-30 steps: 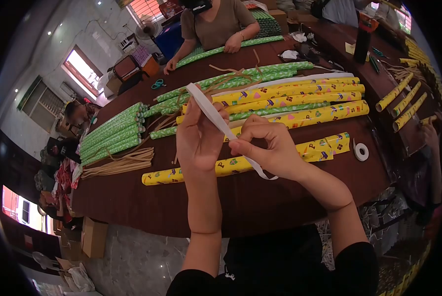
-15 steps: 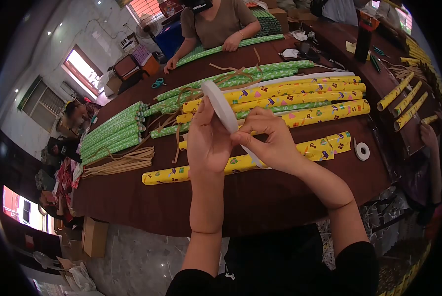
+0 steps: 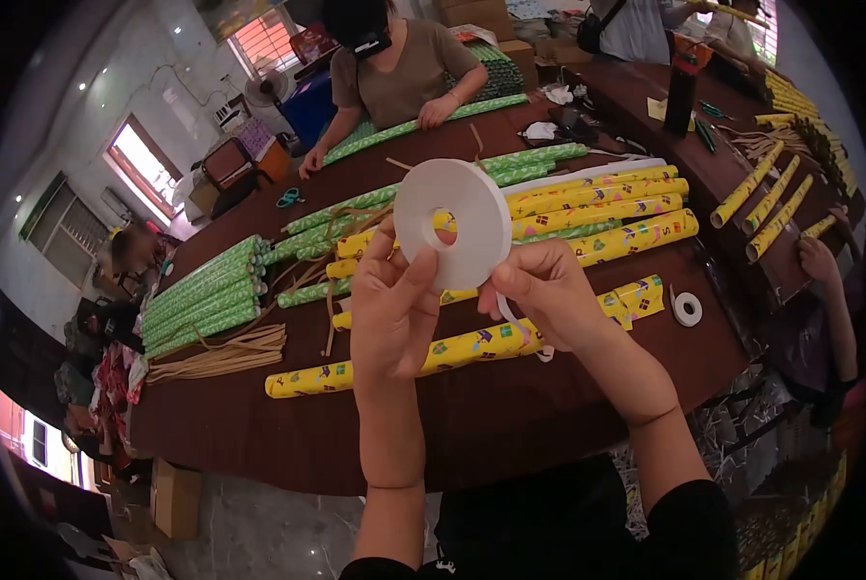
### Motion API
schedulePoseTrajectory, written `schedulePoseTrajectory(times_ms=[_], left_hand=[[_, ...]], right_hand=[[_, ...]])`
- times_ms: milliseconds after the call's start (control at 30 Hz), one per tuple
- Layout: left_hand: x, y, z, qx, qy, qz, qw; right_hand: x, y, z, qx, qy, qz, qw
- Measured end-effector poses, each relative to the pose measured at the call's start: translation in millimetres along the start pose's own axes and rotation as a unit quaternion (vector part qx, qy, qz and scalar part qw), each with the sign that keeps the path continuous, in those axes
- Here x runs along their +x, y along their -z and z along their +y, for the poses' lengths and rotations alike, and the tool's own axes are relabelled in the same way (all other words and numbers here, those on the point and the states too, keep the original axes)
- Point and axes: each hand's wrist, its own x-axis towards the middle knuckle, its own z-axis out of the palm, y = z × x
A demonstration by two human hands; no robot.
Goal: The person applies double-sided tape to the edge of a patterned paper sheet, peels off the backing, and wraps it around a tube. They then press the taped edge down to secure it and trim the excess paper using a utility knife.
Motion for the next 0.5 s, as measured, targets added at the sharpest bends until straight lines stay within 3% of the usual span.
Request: schedulePoseTrajectory(times_ms=[200, 400, 500], left_hand=[[-8.0, -5.9, 3.6, 0.032, -0.016, -0.028, 0.999], [-6.9, -1.3, 2.5, 0.021, 0.014, 0.017, 1.000], [-8.5, 3.1, 1.9, 0.070, -0.025, 0.004, 0.997]], right_hand=[[3.0, 4.2, -2.5, 0.156, -0.004, -0.005, 0.988], [4.0, 5.4, -10.0, 0.180, -0.075, -0.045, 0.980], [4.4, 5.8, -9.2, 0.161, -0.093, -0.034, 0.982]])
